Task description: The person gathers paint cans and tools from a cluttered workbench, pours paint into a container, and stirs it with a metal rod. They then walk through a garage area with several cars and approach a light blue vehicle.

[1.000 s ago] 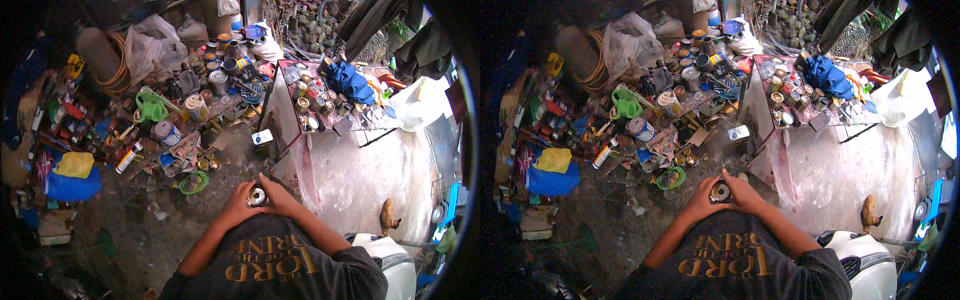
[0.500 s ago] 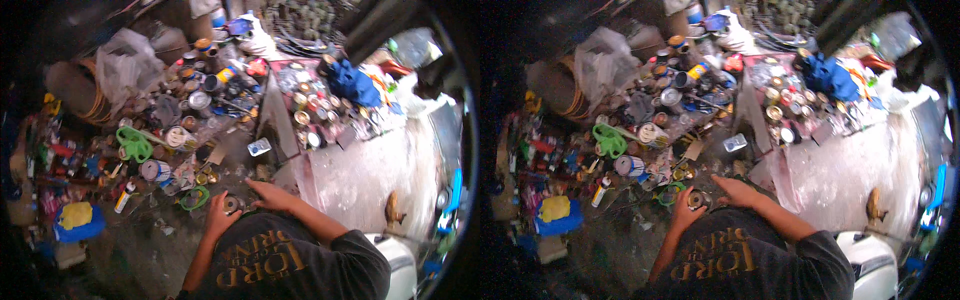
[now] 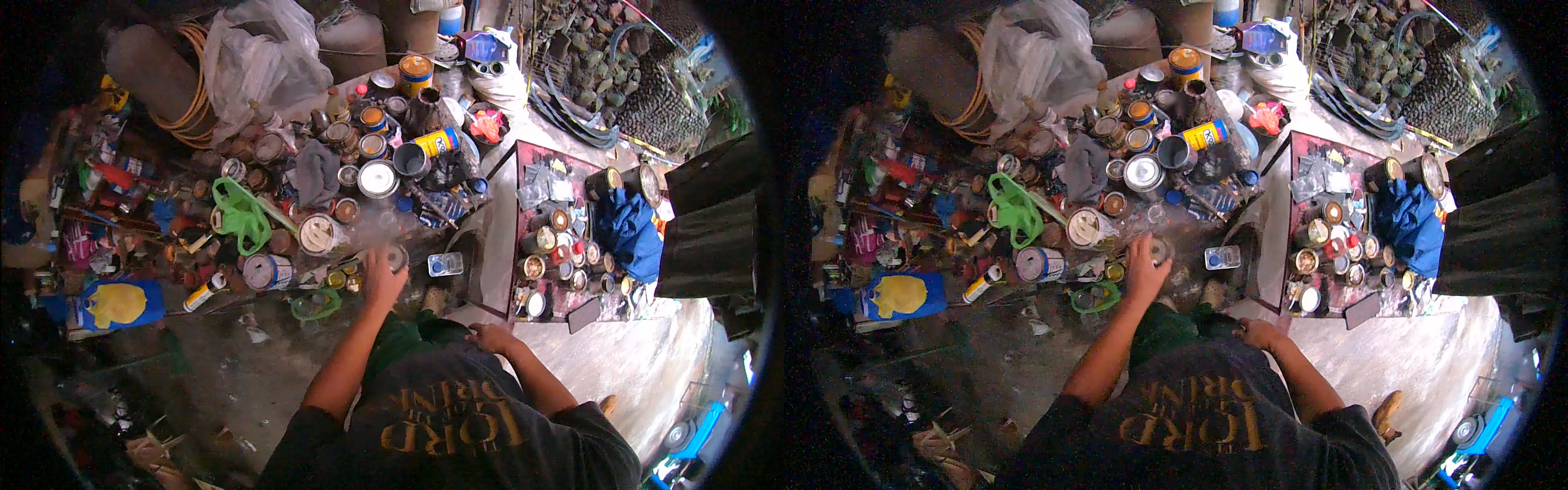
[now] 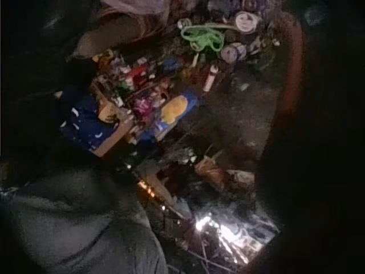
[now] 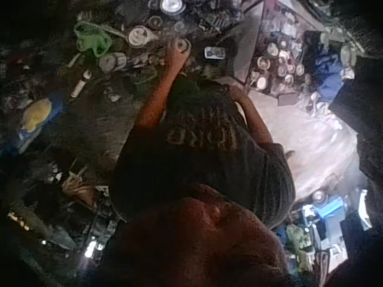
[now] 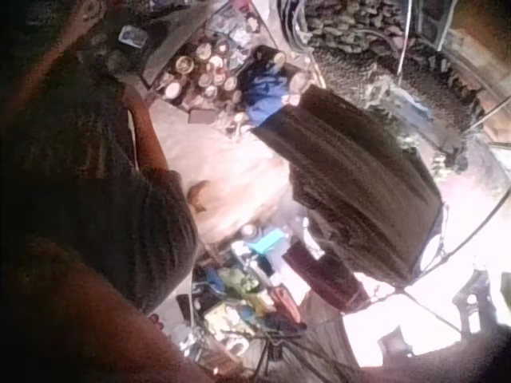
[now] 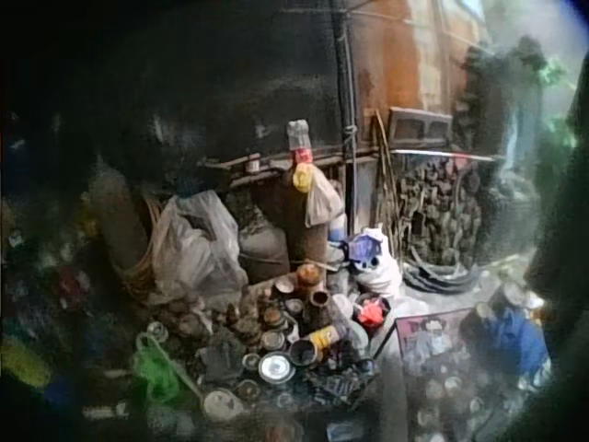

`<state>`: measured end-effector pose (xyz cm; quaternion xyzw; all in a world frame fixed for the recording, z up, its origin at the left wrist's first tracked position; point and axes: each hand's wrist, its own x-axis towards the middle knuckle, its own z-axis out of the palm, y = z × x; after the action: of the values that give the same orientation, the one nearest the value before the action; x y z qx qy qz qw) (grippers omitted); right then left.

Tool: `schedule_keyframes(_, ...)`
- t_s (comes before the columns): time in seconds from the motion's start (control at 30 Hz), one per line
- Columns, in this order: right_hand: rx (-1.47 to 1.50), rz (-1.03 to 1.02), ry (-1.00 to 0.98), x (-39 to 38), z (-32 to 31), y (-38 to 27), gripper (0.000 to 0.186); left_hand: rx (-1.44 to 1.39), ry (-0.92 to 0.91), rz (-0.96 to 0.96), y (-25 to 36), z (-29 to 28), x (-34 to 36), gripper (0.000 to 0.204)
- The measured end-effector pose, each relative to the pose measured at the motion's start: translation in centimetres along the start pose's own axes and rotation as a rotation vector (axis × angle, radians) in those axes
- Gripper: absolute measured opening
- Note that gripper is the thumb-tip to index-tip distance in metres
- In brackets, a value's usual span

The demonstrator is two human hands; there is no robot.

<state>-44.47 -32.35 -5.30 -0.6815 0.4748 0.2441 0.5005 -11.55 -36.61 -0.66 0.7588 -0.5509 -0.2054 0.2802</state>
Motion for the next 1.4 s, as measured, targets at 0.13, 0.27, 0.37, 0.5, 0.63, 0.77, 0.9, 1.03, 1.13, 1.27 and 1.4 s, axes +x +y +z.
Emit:
schedule_keyframes(0.13,0.049,-0.147,0.133,-0.7,-6.0,-1.5,0.046,0.120,0.096,-0.031,-2.6,2.8,6.5,0.067)
schedule_keyframes(0.27,-0.039,-0.271,0.526,1.4,-10.8,-2.6,0.029,0.099,0.119,-0.024,-4.6,4.9,8.7,0.075)
schedule_keyframes(0.37,-0.054,-0.351,0.706,4.0,-16.8,-5.5,0.023,0.139,0.095,0.013,-5.7,5.4,9.1,0.073)
schedule_keyframes(0.5,-0.044,-0.432,0.814,5.7,-23.9,-12.7,0.019,0.169,0.123,0.020,-5.8,5.1,8.9,0.070)
schedule_keyframes(0.63,-0.070,-0.413,0.915,8.1,-30.9,-17.5,0.018,0.112,0.101,0.051,-3.4,3.8,7.2,0.066)
schedule_keyframes(0.77,-0.189,-0.377,1.047,11.2,-38.1,-21.5,0.015,-0.079,-0.128,0.177,-2.6,1.3,5.3,0.057)
schedule_keyframes(0.9,-0.341,-0.367,1.151,15.3,-43.6,-24.5,0.017,-0.310,-0.350,0.149,-3.4,-1.9,5.1,0.042)
schedule_keyframes(1.03,-0.397,-0.120,1.021,21.7,-47.0,-21.3,0.029,-0.367,-0.377,0.147,-1.7,-7.1,6.8,0.035)
schedule_keyframes(1.13,-0.241,0.083,0.941,24.3,-47.6,-22.0,0.046,-0.344,-0.267,0.126,-0.6,-10.5,8.0,0.030)
schedule_keyframes(1.27,-0.230,0.095,0.967,25.3,-47.3,-23.6,0.046,-0.257,0.089,-0.033,-4.6,-13.7,11.6,0.025)
schedule_keyframes(1.4,-0.199,0.089,1.037,25.5,-47.4,-22.6,0.040,0.067,0.369,-0.288,-14.3,-17.7,19.2,0.028)
